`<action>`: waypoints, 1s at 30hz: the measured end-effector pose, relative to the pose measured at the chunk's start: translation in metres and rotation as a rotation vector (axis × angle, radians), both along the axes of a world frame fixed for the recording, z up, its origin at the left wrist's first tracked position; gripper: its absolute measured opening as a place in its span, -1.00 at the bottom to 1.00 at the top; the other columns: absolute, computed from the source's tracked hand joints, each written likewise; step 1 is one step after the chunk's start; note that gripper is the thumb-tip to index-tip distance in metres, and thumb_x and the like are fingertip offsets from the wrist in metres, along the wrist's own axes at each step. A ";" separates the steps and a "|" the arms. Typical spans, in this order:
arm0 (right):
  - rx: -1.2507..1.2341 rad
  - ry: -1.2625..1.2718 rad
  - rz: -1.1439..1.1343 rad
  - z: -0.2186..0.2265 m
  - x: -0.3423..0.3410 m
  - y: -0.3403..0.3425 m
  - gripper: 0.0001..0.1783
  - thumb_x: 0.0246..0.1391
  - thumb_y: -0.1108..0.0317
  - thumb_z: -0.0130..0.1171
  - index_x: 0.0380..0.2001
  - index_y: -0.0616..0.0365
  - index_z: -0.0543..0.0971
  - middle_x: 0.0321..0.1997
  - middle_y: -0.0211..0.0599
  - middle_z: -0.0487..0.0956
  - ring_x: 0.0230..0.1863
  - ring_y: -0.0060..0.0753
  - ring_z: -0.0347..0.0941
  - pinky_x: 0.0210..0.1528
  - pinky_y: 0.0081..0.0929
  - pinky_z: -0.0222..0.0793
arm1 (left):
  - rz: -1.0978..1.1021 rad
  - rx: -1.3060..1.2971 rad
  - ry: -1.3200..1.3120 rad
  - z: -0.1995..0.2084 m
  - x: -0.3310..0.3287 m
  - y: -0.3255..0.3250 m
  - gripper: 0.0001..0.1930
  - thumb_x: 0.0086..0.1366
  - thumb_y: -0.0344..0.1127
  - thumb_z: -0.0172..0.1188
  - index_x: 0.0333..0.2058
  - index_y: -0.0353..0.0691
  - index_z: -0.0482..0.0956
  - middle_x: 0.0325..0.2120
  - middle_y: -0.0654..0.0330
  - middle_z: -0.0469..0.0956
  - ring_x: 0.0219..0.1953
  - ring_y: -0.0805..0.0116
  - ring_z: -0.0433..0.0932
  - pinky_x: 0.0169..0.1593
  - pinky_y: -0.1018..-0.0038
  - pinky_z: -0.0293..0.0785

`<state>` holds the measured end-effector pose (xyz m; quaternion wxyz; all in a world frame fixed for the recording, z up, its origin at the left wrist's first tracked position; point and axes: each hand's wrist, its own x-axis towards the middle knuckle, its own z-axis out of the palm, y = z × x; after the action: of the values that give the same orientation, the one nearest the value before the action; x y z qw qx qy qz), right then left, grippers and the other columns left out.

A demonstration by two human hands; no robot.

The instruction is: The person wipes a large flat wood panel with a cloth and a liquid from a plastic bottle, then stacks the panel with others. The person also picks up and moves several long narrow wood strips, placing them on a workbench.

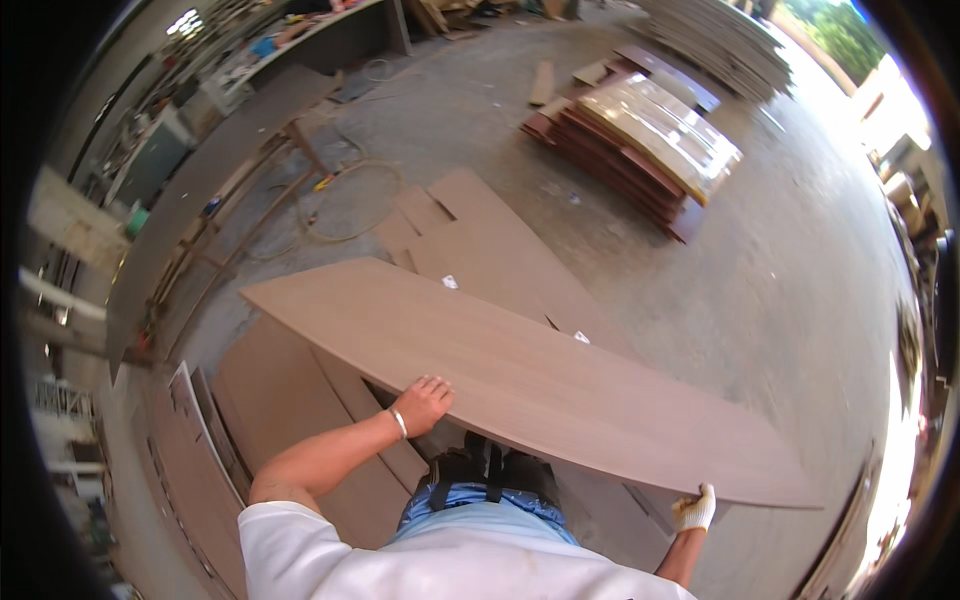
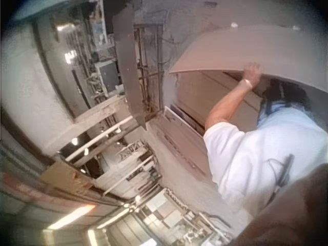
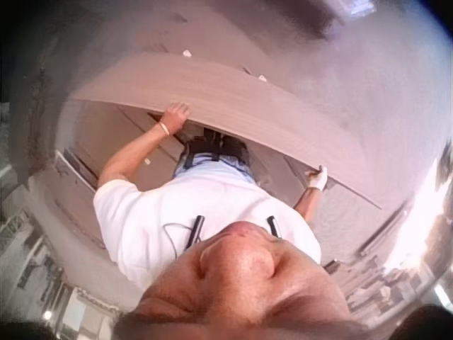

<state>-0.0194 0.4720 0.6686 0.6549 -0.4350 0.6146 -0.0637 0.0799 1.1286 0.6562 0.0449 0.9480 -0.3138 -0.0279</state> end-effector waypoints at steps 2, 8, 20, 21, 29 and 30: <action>-0.120 0.002 -0.009 0.004 0.019 0.004 -0.62 0.04 -0.01 0.20 -0.63 -0.15 0.29 -0.80 -0.51 0.12 -0.79 -0.45 0.03 -0.73 -0.37 -0.03 | -0.034 0.007 0.030 0.004 0.015 -0.001 -0.74 0.15 -0.39 0.16 -0.16 -0.27 0.55 -0.12 -0.01 0.61 0.04 0.05 0.57 0.10 0.17 0.49; -0.033 -0.023 0.222 0.039 0.072 -0.038 -0.64 0.06 -0.07 0.12 -0.62 -0.18 0.30 -0.80 -0.55 0.15 -0.80 -0.46 0.06 -0.72 -0.42 -0.02 | 0.074 0.038 0.273 0.072 0.054 -0.021 -0.88 0.06 -0.47 0.19 -0.37 -0.26 0.49 -0.30 -0.02 0.62 -0.14 -0.03 0.61 -0.17 0.15 0.57; -0.126 0.127 0.745 0.149 0.141 0.048 -0.61 0.20 0.08 0.11 -0.65 -0.11 0.30 -0.77 -0.48 0.23 -0.76 -0.44 0.14 -0.70 -0.40 0.10 | 0.436 0.012 0.412 0.192 -0.112 0.017 -0.89 0.06 -0.49 0.17 -0.38 -0.22 0.52 -0.49 0.00 0.61 -0.31 -0.02 0.66 -0.28 0.12 0.57; -0.091 0.155 0.781 0.150 0.146 0.051 -0.61 0.20 0.08 0.10 -0.65 -0.11 0.29 -0.77 -0.47 0.23 -0.76 -0.44 0.14 -0.70 -0.41 0.09 | 0.475 0.000 0.414 0.198 -0.133 0.022 -0.90 0.07 -0.48 0.17 -0.38 -0.23 0.52 -0.49 0.01 0.61 -0.31 -0.01 0.66 -0.29 0.12 0.57; -0.252 0.265 1.149 0.193 0.149 0.188 -0.62 0.23 0.07 0.07 -0.63 -0.04 0.36 -0.77 -0.38 0.29 -0.72 -0.43 0.19 -0.69 -0.43 0.09 | 0.881 -0.120 0.405 0.218 -0.327 0.019 -0.86 -0.01 -0.50 0.20 -0.40 -0.27 0.51 -0.44 0.04 0.61 -0.25 0.09 0.64 -0.22 0.23 0.58; -0.283 0.238 1.175 0.193 0.141 0.215 -0.60 0.23 0.06 0.06 -0.63 -0.02 0.37 -0.78 -0.35 0.31 -0.72 -0.40 0.20 -0.69 -0.41 0.11 | 0.915 -0.121 0.347 0.215 -0.354 0.015 -0.85 -0.03 -0.50 0.21 -0.41 -0.28 0.50 -0.44 0.05 0.61 -0.25 0.10 0.64 -0.21 0.24 0.58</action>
<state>0.1215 0.6867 0.8615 0.4436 -0.7878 0.3266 0.2756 -0.2744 1.1434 0.8713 0.1591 0.9657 0.1456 -0.1444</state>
